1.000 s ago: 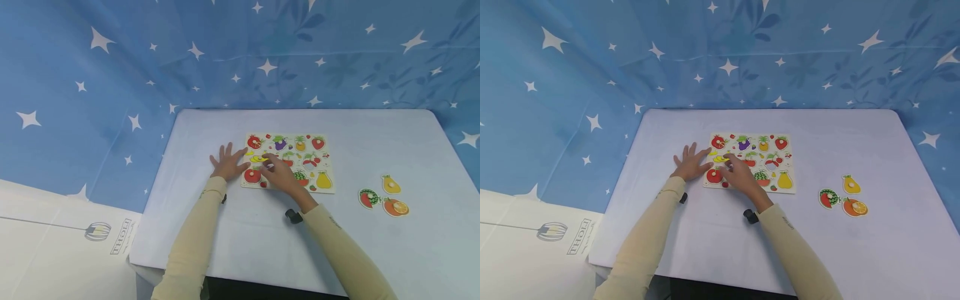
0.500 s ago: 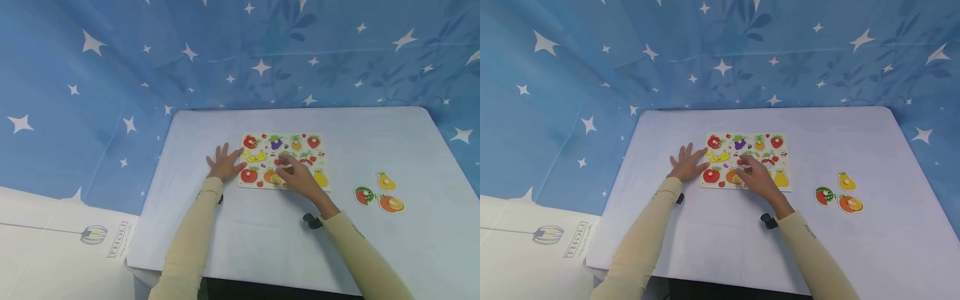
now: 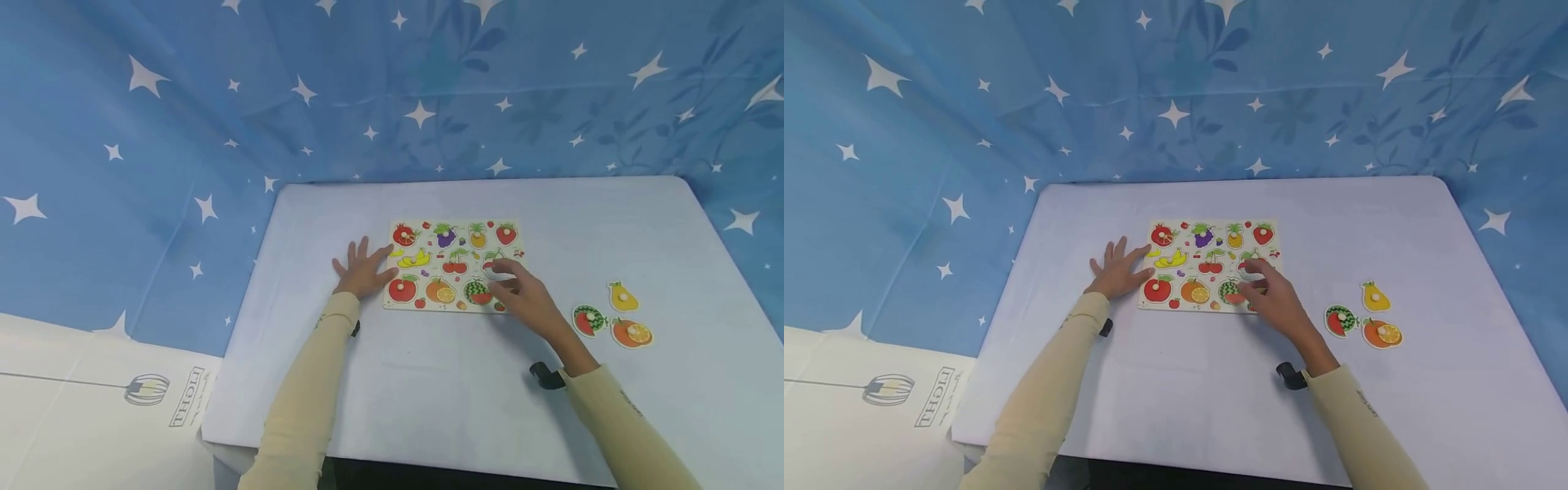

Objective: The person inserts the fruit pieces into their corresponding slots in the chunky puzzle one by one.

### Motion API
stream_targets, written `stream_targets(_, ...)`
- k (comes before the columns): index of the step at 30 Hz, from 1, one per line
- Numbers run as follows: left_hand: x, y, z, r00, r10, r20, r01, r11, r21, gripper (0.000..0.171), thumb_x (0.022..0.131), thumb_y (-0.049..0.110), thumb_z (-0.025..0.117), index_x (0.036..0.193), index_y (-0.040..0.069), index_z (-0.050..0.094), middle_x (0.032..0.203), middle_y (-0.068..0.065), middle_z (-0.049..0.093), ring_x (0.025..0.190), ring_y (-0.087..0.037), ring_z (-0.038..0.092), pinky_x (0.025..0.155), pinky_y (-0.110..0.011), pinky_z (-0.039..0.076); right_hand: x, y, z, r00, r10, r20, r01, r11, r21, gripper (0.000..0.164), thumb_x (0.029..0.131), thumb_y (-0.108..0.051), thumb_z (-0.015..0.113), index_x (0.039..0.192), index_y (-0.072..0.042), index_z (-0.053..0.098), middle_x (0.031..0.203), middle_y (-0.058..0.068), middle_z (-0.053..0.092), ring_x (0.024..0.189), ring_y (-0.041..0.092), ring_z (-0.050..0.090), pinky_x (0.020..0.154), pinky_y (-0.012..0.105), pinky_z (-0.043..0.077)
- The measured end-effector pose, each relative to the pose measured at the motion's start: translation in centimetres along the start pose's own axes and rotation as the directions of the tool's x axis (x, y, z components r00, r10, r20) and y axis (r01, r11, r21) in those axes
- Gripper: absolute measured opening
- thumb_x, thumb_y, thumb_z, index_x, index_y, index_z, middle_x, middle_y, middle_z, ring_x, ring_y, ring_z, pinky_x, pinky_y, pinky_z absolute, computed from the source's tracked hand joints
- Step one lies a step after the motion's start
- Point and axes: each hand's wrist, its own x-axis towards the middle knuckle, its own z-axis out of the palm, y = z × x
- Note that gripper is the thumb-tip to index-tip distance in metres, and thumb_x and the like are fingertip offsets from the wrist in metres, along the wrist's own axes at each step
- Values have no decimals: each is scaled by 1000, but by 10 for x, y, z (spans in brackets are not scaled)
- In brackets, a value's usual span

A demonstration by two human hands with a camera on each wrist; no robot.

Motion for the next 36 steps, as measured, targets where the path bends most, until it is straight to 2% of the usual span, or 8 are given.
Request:
stream_targets(6,-2,-1,1,1000,-4,5,4,1000,0,69,90,61,55,151,45,29,165,-8,-1,148,-39,-11,106,-74,-5,-14,13,-16,1000,12,-22,-13,999,-47,57,99,-36,56,148,-13,37,142,15,49,119,38,56,88,56,49)
stream_targets(15,-2,0,1,1000,5,-2,-5,1000,-1,69,90,62,54,151,44,29,165,-9,0,148,-39,-11,106,-74,-5,-36,34,-52,994,62,-92,-73,990,-119,57,99,-35,55,148,-11,36,143,17,49,120,42,54,90,59,48)
stream_targets(18,-1,0,1,1000,1,-3,-1,1000,0,69,90,61,55,151,44,30,165,-9,0,148,-39,-11,106,-74,-5,-45,40,-66,992,73,-107,-87,987,-137,58,100,-33,55,148,-10,35,142,20,49,117,44,54,80,51,55)
stream_targets(20,0,0,1,1000,-1,-3,1,1000,-3,69,90,61,55,151,44,30,165,-8,-1,148,-39,-11,106,-74,-6,-51,45,-75,991,70,-117,-88,984,-152,58,99,-32,56,148,-8,35,140,21,50,116,45,55,74,37,56)
stream_targets(22,1,0,2,1000,-3,-1,3,1000,-3,69,90,61,55,151,44,30,165,-8,-1,148,-39,-11,106,-74,-6,-57,50,-84,990,65,-126,-86,982,-167,58,99,-30,57,148,-8,36,139,22,51,114,46,56,68,26,53)
stream_targets(25,1,0,2,1000,-4,0,4,1000,-3,69,90,61,56,151,44,30,165,-8,-1,148,-39,-11,106,-74,-6,-66,58,-94,989,58,-135,-84,977,-194,58,98,-30,58,147,-6,37,137,23,52,113,45,56,66,19,48)
stream_targets(32,4,-2,4,1000,-14,9,14,1000,4,69,89,62,55,151,46,28,165,-7,-2,148,-38,-12,106,-74,-6,-86,79,-115,983,87,-160,-124,963,-240,55,99,-27,58,145,-4,39,135,24,52,110,46,55,60,16,48)
stream_targets(36,1,-1,1,1000,-15,12,15,1000,8,69,90,62,55,151,46,28,165,-7,-2,148,-38,-12,106,-74,-5,-95,90,-124,979,120,-165,-162,949,-271,56,97,-26,60,144,-2,40,133,27,52,109,49,54,61,26,52)
